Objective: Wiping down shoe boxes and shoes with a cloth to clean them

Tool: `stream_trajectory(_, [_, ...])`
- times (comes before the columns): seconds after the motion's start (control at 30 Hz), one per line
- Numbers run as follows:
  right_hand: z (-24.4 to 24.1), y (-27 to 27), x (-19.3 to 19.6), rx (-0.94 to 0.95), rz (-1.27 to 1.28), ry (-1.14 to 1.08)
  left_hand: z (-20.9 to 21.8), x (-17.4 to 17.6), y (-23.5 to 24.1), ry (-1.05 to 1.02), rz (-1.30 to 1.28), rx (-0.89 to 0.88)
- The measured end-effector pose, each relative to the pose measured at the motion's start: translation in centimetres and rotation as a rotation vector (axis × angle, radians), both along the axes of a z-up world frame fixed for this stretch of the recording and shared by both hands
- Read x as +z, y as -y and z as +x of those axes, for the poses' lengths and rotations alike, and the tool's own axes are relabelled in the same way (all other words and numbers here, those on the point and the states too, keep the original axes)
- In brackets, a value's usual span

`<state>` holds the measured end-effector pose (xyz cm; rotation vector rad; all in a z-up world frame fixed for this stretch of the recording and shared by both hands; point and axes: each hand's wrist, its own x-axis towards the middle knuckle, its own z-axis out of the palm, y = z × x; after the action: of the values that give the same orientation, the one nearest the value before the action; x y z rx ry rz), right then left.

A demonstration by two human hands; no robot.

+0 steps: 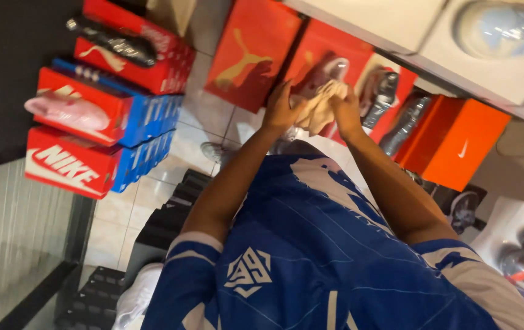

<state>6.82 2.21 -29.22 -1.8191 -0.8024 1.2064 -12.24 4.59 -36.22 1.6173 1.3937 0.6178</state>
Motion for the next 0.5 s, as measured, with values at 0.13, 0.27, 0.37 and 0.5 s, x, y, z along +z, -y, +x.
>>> stream_trajectory(0.13, [5.5,1.9,-4.9,-0.051,-0.120,-0.020,6.6,-2.3,-0.3,-0.216,0.017,-0.083])
stream_trajectory(0.27, [3.9,0.2,-1.0,0.064,-0.208,-0.228,6.1,3.9,-1.7,-0.094,-0.117,-0.140])
stream_trajectory(0.37, [1.5,-0.8,6.0,0.283,-0.104,-0.213,2.9,2.6,-0.8,-0.043,-0.177,0.004])
stream_trajectory(0.5, [-4.8,-2.7,10.5,0.458,-0.063,-0.292,-5.4,9.5,0.5,0.092,-0.279,0.244])
